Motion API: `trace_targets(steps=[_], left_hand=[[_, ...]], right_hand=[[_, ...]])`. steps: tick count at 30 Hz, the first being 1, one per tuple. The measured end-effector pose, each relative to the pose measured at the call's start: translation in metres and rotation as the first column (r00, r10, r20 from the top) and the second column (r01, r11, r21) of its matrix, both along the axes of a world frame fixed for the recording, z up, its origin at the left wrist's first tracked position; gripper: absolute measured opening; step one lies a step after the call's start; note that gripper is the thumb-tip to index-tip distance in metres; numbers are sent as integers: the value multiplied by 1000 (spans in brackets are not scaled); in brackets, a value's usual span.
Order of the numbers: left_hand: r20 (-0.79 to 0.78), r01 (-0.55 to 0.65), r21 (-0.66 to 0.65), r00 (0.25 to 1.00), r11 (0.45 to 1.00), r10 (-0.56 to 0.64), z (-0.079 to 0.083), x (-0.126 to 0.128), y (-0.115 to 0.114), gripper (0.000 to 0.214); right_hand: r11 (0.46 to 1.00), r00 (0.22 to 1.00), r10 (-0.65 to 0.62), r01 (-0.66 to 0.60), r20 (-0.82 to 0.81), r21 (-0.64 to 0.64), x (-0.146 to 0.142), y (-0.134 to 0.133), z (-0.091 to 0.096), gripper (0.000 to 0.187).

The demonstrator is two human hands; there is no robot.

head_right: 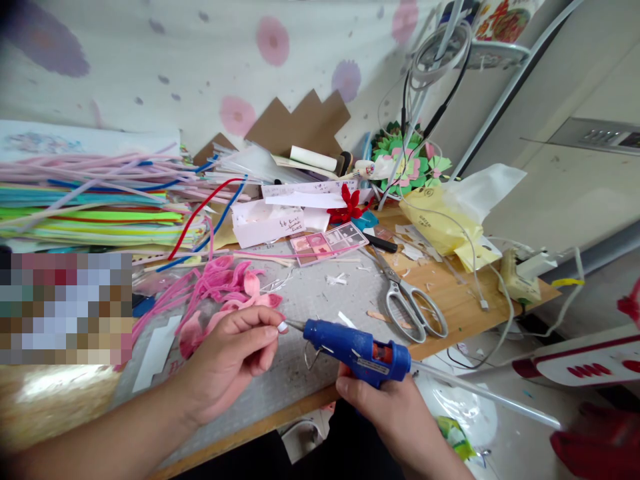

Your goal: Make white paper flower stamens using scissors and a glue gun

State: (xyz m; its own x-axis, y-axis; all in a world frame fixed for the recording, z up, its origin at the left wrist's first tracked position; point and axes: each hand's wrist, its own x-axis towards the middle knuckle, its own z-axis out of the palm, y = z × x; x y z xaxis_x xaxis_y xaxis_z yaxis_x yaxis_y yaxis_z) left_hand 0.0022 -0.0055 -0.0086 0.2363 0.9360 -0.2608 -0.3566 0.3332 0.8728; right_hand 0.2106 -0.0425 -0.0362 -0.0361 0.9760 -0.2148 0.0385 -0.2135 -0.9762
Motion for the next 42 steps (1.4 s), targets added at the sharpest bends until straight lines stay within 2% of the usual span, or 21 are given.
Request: trace_targets(steps=[25,28,36,42], left_hand=[[49,-1,-31,999,1000,2,0,0,2,6],[45,-5,-33,999,999,6,1,0,1,7],[28,-2,-19,1000,1000,2,-1,-1,1,6],[12,2,-26,1000,1000,-1,-1,0,1,7]], right_hand=[[997,997,-65,64,42,42,3,-4,5,17],[997,995,-63,59,79,52,4,-4,4,17],[999,998,-25,23,55,45,8,-2,0,19],[995,994,-86,84,63,46,7,-5,0,17]])
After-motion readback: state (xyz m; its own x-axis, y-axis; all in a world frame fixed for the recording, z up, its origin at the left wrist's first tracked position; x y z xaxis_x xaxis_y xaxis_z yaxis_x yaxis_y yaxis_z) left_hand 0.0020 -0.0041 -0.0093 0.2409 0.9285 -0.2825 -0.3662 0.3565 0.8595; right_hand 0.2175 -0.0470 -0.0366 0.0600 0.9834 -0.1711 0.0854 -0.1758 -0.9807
